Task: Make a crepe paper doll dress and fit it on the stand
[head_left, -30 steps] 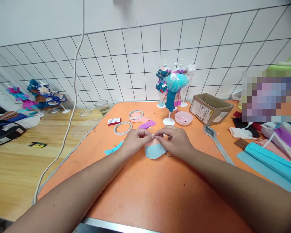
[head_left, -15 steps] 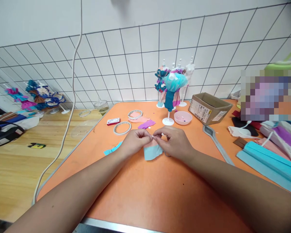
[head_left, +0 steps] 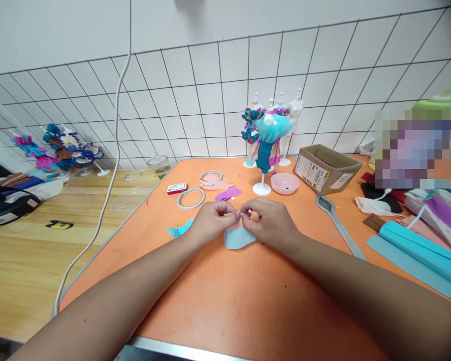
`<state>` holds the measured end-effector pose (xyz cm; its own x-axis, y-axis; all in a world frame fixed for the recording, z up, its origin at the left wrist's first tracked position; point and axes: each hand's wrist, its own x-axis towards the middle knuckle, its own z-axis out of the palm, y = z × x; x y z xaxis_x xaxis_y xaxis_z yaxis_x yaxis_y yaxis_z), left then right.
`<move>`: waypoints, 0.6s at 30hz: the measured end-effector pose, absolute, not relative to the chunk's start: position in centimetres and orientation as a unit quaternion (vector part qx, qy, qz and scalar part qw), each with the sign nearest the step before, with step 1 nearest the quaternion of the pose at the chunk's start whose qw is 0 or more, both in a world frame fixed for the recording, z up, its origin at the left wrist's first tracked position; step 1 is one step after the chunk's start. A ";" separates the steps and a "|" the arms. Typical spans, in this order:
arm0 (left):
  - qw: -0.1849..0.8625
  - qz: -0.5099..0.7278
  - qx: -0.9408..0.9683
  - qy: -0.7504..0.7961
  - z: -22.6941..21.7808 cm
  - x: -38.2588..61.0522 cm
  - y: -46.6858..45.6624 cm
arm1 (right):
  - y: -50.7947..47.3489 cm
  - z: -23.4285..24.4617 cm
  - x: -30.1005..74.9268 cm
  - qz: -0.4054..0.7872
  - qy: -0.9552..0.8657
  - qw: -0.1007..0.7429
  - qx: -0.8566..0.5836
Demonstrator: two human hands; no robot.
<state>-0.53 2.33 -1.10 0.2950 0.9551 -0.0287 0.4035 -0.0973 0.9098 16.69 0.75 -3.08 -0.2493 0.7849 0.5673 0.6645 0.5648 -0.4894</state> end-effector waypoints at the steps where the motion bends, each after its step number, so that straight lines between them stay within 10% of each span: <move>1: 0.445 0.313 0.670 0.505 -1.1 -0.5 2.3 | 0.8 -3.1 16.6 0.090 -0.777 0.415 -0.464; 18: 0.463 0.334 0.670 0.475 -1.6 -0.3 2.3 | 1.7 -3.9 16.0 0.414 -0.594 0.487 -0.488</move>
